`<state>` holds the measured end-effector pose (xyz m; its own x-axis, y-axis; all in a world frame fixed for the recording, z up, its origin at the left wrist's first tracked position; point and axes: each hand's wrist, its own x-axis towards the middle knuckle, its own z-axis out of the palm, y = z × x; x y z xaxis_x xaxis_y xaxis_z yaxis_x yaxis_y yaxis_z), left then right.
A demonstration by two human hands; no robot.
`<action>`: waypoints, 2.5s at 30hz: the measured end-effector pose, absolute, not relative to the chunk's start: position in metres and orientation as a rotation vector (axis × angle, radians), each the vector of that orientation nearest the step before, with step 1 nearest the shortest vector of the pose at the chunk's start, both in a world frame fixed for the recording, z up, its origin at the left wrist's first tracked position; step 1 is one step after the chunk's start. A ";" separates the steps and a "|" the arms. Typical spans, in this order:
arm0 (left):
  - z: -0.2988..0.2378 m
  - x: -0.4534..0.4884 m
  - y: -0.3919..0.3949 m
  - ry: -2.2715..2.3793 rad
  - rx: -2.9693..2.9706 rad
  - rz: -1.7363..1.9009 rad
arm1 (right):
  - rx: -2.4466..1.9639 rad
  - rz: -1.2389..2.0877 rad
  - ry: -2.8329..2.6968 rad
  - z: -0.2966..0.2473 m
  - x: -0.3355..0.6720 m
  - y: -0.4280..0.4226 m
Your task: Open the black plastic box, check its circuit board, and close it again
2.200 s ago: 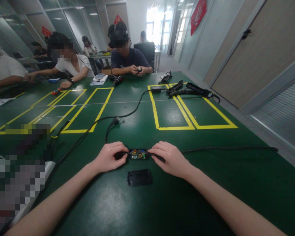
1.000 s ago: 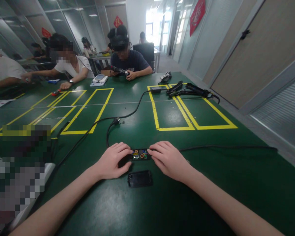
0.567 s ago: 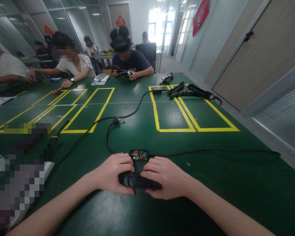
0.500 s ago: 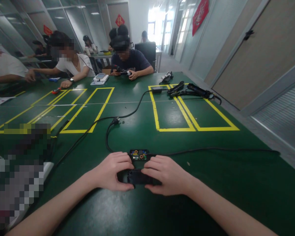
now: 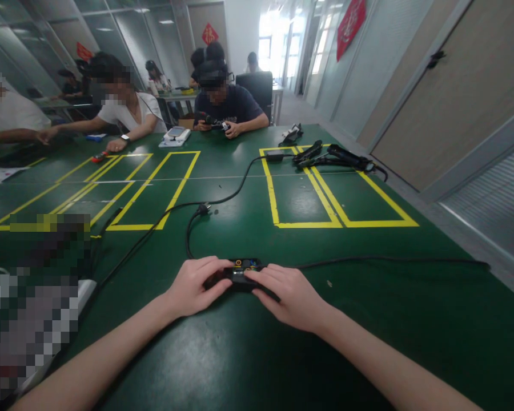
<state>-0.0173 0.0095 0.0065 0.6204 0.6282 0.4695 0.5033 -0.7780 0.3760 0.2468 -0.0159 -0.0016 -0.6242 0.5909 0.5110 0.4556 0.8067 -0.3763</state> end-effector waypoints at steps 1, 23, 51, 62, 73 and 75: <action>0.006 -0.019 0.010 0.902 2.645 0.861 | -0.775 0.291 -2.336 -0.001 0.248 -0.015; 0.005 -0.010 0.018 1.120 2.560 0.686 | -1.094 0.157 -2.279 -0.008 0.249 -0.007; 0.005 -0.005 0.010 0.918 2.832 0.571 | -1.012 0.262 -2.454 -0.004 0.250 -0.006; 0.003 -0.007 0.012 0.825 2.820 0.643 | -0.880 0.146 -2.425 -0.003 0.248 -0.008; 0.003 -0.004 0.006 0.780 2.773 0.723 | -0.799 0.101 -2.421 -0.003 0.248 -0.008; 0.006 -0.002 0.005 0.836 2.707 0.710 | -0.765 -0.016 -2.449 -0.002 0.251 -0.009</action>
<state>-0.0019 0.0046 0.0058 0.7213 0.5773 0.3826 0.4708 -0.8139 0.3404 0.2509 -0.0090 -0.0018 -0.6750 0.5199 0.5235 0.5268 0.8364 -0.1514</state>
